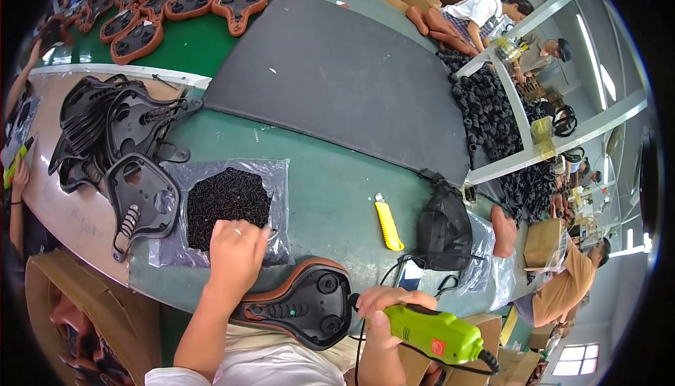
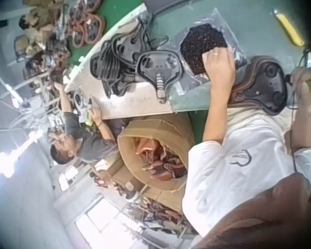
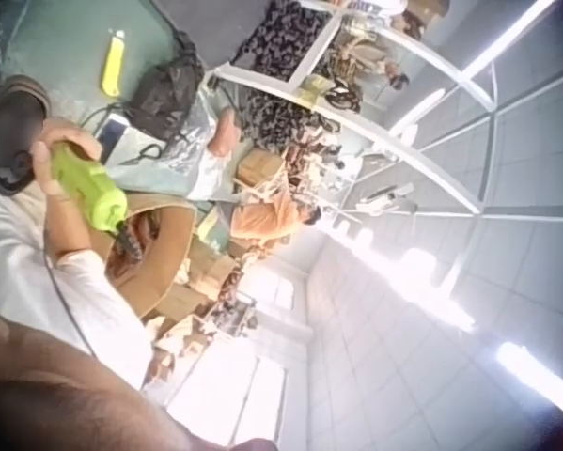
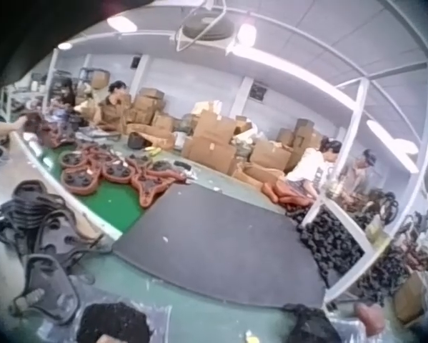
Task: The worker is assembling bicycle saddles by attaching the base to the seat and securing it with screws using an electric screwdriver.
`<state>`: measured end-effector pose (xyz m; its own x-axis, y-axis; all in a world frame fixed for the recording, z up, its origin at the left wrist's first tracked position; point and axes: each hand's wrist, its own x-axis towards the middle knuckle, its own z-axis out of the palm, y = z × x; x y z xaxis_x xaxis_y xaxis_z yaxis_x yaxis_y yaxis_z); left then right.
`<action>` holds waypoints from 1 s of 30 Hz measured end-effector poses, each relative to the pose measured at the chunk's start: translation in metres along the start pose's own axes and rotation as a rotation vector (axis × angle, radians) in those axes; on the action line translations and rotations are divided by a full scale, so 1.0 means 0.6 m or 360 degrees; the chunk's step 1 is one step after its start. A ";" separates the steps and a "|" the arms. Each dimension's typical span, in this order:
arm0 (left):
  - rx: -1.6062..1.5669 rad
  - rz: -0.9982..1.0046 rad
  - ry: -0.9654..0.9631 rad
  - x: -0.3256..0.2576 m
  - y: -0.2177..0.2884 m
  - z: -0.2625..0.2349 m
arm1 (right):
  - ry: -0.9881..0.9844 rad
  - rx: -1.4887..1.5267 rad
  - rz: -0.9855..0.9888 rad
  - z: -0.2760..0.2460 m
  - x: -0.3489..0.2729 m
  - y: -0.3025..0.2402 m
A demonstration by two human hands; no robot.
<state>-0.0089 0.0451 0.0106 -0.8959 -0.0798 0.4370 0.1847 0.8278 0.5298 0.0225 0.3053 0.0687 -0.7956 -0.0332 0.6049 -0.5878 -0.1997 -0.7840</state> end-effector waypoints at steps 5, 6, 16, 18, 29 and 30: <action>-0.0421 0.0405 -0.0339 -0.038 0.056 -0.032 | 0.0222 0.0232 -0.0005 0.022 -0.010 0.006; -0.0416 0.0404 -0.0337 -0.045 0.065 -0.030 | 0.0271 0.0293 0.0000 0.030 -0.010 -0.008; -0.0389 0.0871 -0.0441 -0.068 0.065 -0.033 | 0.0101 0.0529 0.0291 0.071 0.014 -0.035; -0.0434 0.0896 -0.0425 -0.069 0.062 -0.031 | 0.0121 0.0576 0.0310 0.072 0.017 -0.034; 0.0166 0.0066 -0.0043 0.013 -0.027 -0.029 | 0.0124 0.0187 0.0229 0.078 0.025 0.002; 0.0363 0.0059 -0.0161 0.008 -0.044 -0.028 | 0.0125 0.0168 0.0228 0.078 0.026 0.004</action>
<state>-0.0115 0.0132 0.0112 -0.9283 -0.0007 0.3718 0.1324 0.9339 0.3322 0.0154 0.2581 0.0827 -0.8815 0.0068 0.4722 -0.4523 -0.3001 -0.8399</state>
